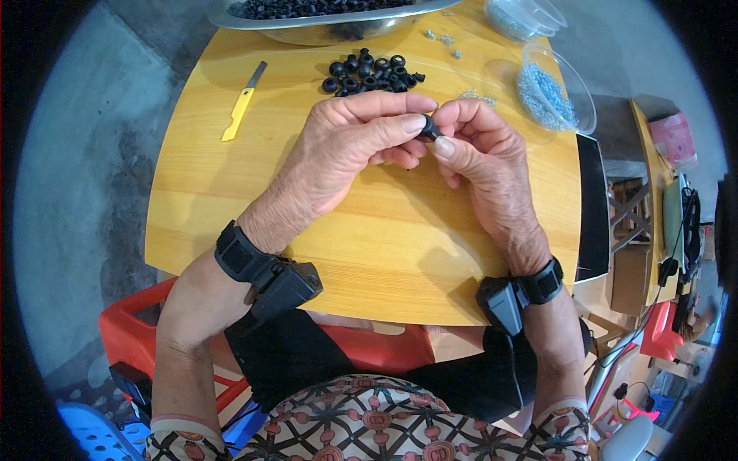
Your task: The recorder is manually assembling small black plastic rings by inserting tiny metal pins or clips into them on a wooden table.
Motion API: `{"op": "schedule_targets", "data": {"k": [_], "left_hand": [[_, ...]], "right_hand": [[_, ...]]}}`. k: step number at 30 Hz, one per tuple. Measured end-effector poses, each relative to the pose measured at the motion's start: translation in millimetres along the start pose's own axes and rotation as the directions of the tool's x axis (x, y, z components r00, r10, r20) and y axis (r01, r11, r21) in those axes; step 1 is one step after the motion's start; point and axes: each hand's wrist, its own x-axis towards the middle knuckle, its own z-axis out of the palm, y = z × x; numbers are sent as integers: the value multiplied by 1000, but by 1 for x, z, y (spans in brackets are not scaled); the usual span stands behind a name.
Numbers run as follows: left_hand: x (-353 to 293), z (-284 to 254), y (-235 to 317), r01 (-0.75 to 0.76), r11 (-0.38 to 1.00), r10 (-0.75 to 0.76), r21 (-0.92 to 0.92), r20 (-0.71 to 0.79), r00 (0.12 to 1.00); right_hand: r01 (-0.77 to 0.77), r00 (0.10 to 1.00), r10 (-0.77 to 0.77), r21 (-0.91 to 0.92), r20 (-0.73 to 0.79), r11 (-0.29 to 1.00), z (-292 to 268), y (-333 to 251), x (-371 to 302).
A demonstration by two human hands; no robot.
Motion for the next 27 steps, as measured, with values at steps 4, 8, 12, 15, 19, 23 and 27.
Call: {"op": "schedule_targets", "data": {"k": [4, 8, 12, 15, 19, 23, 27], "left_hand": [[-2, 2, 3, -35, 999, 35, -1, 8, 999], [-1, -3, 4, -8, 999, 6, 41, 39, 999], [-3, 2, 3, -14, 1000, 13, 12, 41, 999], [-6, 5, 4, -18, 1000, 19, -7, 40, 999], [-6, 7, 2, -22, 999, 23, -25, 14, 1000], [-3, 5, 1, 25, 995, -23, -98, 21, 1000], [-2, 3, 3, 129, 983, -126, -129, 33, 991]], "right_hand": [[-42, 999, 41, 28, 23, 999, 2, -1, -1], [-57, 996, 56, 15, 71, 998, 1, -3, -3], [-5, 998, 3, 22, 65, 1000, 3, -1, -5], [70, 997, -71, 28, 43, 997, 8, 3, -5], [1, 1000, 0, 117, -12, 993, 10, 4, -6], [-15, 999, 19, 116, -26, 993, 10, 6, -4], [80, 997, -80, 17, -10, 997, 7, 8, -5]]}}
